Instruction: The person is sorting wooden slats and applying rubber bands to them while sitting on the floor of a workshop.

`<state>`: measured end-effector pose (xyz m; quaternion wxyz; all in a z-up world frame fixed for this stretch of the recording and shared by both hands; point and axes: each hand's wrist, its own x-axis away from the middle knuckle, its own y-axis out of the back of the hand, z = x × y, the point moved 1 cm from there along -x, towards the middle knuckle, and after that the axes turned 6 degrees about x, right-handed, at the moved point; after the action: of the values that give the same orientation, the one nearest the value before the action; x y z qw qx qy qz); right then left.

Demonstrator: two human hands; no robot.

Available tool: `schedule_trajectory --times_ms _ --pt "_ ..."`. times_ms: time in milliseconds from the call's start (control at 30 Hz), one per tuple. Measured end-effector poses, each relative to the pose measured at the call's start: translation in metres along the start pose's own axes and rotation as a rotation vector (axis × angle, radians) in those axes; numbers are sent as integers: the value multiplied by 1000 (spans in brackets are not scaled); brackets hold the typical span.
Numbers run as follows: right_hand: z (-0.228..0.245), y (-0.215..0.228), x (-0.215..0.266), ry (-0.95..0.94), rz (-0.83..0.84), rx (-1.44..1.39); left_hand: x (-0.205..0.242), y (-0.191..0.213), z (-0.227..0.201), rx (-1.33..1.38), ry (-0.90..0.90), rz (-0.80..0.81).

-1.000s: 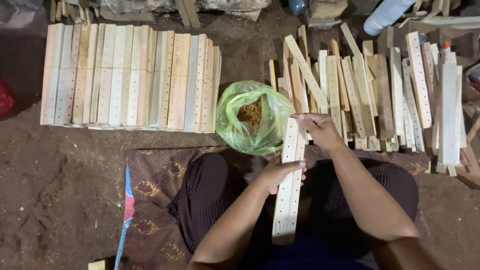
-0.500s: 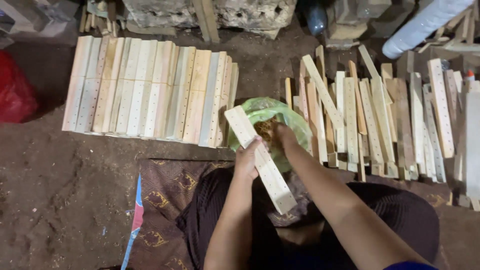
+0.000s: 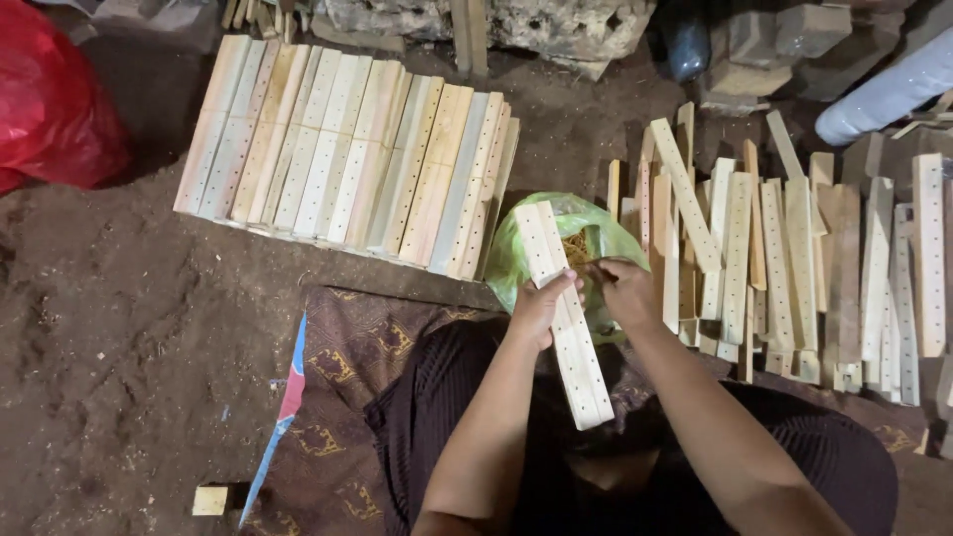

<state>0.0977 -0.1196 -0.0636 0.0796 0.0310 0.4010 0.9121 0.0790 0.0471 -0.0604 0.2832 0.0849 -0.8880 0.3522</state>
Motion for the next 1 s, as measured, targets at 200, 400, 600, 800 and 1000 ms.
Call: schedule_trajectory --times_ms 200,400,600,800,1000 --pt "24 25 6 -280 25 -313 -6 9 -1 10 -40 21" --pt "18 27 2 -303 30 -373 3 10 -6 -2 -51 16" --pt "51 56 42 -226 8 -491 32 -6 -10 -36 -26 83" --pt "48 75 81 -183 51 -789 68 -26 0 -155 -3 203" --pt "7 105 109 -369 341 -1323 90 -24 22 -236 30 257"
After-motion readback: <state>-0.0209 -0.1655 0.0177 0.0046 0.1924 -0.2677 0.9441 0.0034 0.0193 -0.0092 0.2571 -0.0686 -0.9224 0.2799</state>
